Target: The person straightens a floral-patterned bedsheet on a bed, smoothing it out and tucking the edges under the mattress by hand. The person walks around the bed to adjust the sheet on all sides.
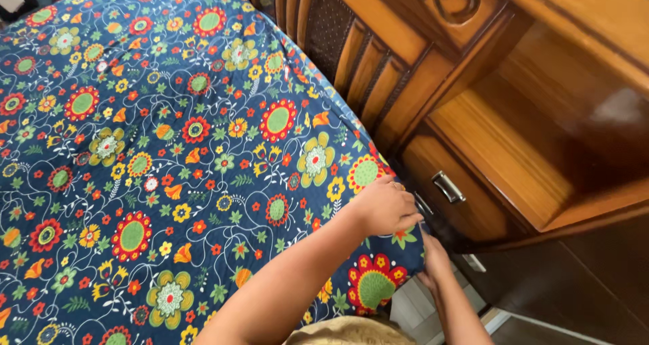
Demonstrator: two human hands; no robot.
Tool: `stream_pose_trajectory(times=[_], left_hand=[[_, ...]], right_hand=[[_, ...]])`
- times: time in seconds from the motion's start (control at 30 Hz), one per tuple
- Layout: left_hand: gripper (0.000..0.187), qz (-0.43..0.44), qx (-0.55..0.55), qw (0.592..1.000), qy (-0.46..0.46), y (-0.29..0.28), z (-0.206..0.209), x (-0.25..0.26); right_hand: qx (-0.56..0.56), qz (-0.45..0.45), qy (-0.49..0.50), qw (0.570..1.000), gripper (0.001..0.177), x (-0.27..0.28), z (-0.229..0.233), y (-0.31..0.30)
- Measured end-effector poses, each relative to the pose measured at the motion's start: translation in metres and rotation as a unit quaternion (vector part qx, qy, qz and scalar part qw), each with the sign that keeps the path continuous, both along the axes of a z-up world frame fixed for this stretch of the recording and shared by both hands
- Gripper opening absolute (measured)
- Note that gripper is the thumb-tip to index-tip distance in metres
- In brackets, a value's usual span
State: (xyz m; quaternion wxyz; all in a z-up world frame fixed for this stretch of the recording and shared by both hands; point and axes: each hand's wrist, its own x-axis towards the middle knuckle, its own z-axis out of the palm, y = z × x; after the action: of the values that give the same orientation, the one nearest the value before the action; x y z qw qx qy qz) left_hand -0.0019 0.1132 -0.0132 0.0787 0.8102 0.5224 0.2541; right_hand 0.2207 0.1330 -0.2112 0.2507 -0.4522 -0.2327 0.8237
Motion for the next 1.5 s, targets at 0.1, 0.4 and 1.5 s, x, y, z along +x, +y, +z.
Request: stream_pose_trajectory(times=[0.1, 0.4, 1.5], left_hand=[[0.041, -0.011, -0.086, 0.994, 0.066, 0.012, 0.001, 0.002], [0.043, 0.012, -0.031, 0.999, -0.023, -0.019, 0.025, -0.008], [0.051, -0.009, -0.070, 0.993, 0.093, -0.053, 0.012, 0.035]], right_hand=[[-0.030, -0.013, -0.033, 0.999, 0.041, -0.011, 0.013, 0.010], [0.433, 0.003, -0.375, 0.820, 0.019, -0.021, 0.034, 0.035], [0.041, 0.156, -0.090, 0.983, 0.049, -0.007, -0.050, -0.086]])
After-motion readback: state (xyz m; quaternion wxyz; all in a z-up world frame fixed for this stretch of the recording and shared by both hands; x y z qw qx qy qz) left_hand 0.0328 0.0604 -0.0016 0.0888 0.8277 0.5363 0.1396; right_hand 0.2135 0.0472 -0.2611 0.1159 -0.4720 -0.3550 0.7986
